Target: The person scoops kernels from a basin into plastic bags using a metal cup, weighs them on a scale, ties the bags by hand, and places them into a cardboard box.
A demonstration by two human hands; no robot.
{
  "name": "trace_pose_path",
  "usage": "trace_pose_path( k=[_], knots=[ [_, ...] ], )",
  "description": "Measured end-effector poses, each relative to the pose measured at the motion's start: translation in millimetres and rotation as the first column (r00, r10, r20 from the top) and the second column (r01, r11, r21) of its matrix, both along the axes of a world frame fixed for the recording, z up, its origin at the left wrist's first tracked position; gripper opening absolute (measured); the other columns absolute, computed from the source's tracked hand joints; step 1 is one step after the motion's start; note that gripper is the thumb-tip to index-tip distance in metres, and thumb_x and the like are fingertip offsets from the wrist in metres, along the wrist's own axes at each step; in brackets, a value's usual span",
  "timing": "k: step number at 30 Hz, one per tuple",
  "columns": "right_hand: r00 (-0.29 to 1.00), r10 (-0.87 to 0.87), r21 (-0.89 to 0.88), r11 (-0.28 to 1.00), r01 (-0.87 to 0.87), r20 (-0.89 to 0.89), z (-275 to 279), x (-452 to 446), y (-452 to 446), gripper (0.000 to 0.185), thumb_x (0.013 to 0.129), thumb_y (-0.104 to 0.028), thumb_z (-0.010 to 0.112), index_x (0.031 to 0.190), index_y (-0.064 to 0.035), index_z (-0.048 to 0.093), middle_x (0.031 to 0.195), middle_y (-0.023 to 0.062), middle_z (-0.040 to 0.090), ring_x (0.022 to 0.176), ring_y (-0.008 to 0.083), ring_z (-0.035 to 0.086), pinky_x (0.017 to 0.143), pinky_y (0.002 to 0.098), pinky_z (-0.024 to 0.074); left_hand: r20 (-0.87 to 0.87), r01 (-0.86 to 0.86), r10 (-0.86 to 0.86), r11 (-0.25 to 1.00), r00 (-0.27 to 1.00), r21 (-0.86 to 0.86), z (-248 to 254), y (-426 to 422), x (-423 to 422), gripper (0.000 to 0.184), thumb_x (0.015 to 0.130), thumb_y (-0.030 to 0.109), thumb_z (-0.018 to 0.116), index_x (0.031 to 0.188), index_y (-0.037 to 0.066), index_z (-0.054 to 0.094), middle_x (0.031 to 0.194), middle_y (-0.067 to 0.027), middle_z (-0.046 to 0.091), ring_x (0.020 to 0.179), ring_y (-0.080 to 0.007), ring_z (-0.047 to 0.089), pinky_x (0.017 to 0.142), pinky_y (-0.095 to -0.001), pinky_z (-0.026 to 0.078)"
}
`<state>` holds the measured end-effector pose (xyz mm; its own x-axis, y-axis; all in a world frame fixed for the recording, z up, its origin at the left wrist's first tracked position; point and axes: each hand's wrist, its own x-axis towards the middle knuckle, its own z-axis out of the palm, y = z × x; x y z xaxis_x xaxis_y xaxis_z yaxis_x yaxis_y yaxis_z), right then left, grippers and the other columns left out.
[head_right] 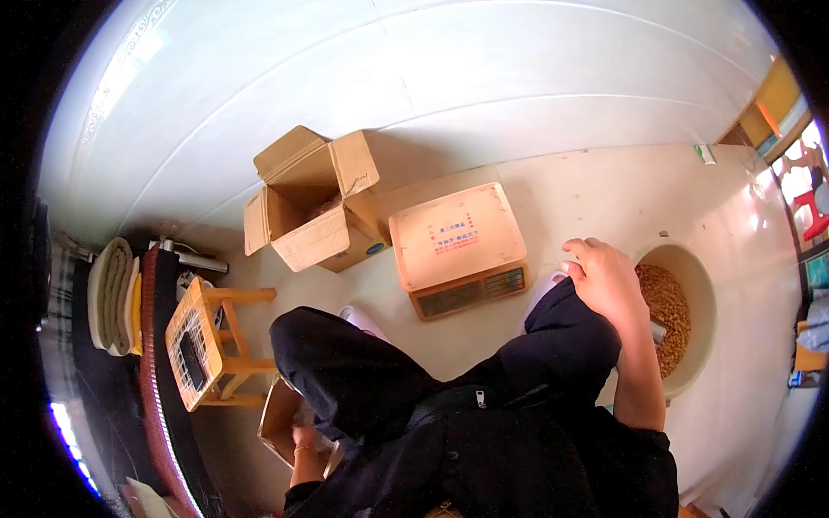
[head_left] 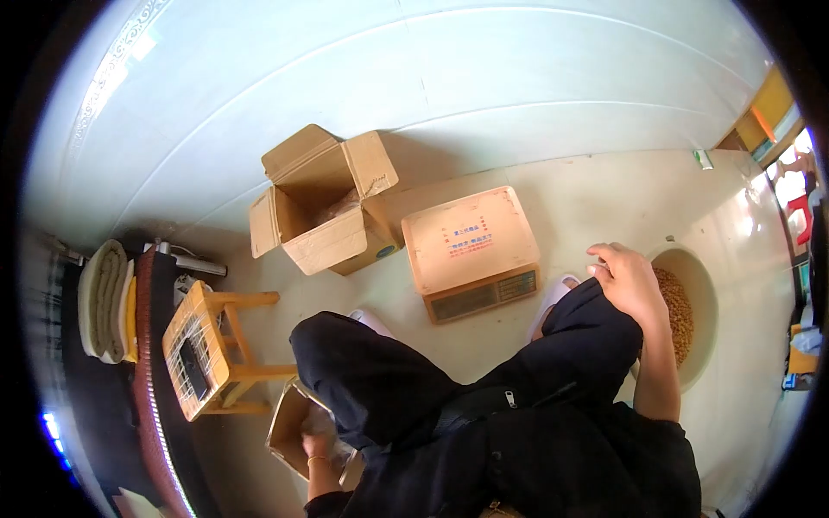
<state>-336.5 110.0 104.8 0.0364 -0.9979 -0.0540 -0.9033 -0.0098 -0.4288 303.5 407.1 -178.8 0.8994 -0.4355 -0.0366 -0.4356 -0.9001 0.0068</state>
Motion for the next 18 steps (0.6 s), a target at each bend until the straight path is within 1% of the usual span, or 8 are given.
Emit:
trace_pose_path(
  k=[3,4,6,10,13,16,17,18],
  knots=[
    [1.0,0.016,-0.052,0.998,-0.017,-0.024,0,5,-3,0.022,0.084,-0.015,0.061,0.104,-0.0062,0.063,0.093,0.0143,0.064,0.084,0.0332,0.061,0.075,0.0415,0.0484,-0.418,0.269,-0.129,0.917,0.899,0.296,-32,13,13,0.029,0.078,0.025,0.064,0.1,0.007,0.068,0.112,-0.0228,0.061,0.1,-0.0382,0.061,0.084,-0.0448,0.049],
    [0.998,0.037,-0.052,0.998,-0.039,-0.047,0,7,-4,0.022,0.084,-0.015,0.061,0.104,-0.006,0.063,0.093,0.0145,0.064,0.085,0.0334,0.061,0.075,0.0418,0.0485,-0.419,0.273,-0.134,0.916,0.898,0.293,-31,10,12,0.029,0.078,0.025,0.064,0.1,0.007,0.068,0.112,-0.0228,0.061,0.1,-0.0382,0.061,0.084,-0.0448,0.049],
    [0.995,0.066,-0.05,0.996,-0.069,-0.069,2,10,-4,0.023,0.084,-0.015,0.061,0.104,-0.0058,0.063,0.093,0.0147,0.064,0.086,0.0336,0.061,0.076,0.0421,0.0486,-0.4,-0.042,-0.03,0.984,0.916,-0.172,-17,8,1,0.026,0.078,0.024,0.062,0.097,0.006,0.068,0.103,-0.0224,0.064,0.092,-0.0375,0.063,0.078,-0.0439,0.051],
    [0.995,0.061,-0.054,0.996,-0.066,-0.08,4,15,-3,0.022,0.083,-0.015,0.061,0.103,-0.0048,0.063,0.091,0.0148,0.064,0.086,0.0338,0.061,0.076,0.0424,0.0486,0.03,0.058,-0.057,0.998,0.998,-0.03,44,7,-14,0.022,0.081,0.022,0.061,0.087,0.001,0.065,0.082,-0.0201,0.064,0.079,-0.04,0.061,0.074,-0.0442,0.05],
    [0.995,0.064,-0.083,0.994,-0.07,-0.07,3,14,0,0.022,0.083,-0.014,0.061,0.103,-0.0048,0.063,0.09,0.0147,0.063,0.086,0.0337,0.061,0.076,0.0423,0.0486,-0.146,-0.118,0.056,0.882,0.988,-0.457,56,19,7,0.022,0.082,0.019,0.059,0.083,-0.002,0.056,0.084,-0.0212,0.062,0.075,-0.0395,0.06,0.071,-0.0425,0.049],
    [0.994,0.076,-0.097,0.992,-0.084,-0.083,2,14,-1,0.022,0.083,-0.014,0.061,0.103,-0.0052,0.063,0.09,0.0147,0.063,0.086,0.0335,0.061,0.075,0.0422,0.0487,-0.057,0.226,-0.268,0.892,0.962,-0.392,49,28,1,0.023,0.078,0.018,0.06,0.087,-0.003,0.054,0.075,-0.0211,0.059,0.075,-0.0361,0.061,0.074,-0.0418,0.049],
    [0.992,0.071,-0.094,0.992,-0.081,-0.103,1,13,0,0.022,0.083,-0.014,0.062,0.103,-0.0054,0.063,0.09,0.0147,0.064,0.086,0.0333,0.061,0.075,0.0422,0.0488,-0.286,0.133,-0.173,0.979,0.942,-0.156,65,22,-14,0.025,0.073,0.019,0.062,0.088,-0.001,0.057,0.081,-0.0223,0.061,0.08,-0.0375,0.062,0.077,-0.0425,0.05],
    [0.993,0.068,-0.095,0.992,-0.077,-0.1,1,14,0,0.022,0.083,-0.014,0.062,0.103,-0.0054,0.063,0.09,0.0147,0.064,0.086,0.0333,0.061,0.075,0.0422,0.0488,-0.283,0.136,-0.177,0.978,0.943,-0.157,54,28,-3,0.025,0.073,0.019,0.062,0.088,-0.001,0.057,0.081,-0.0223,0.061,0.08,-0.0375,0.062,0.077,-0.0425,0.05]
  ],
)
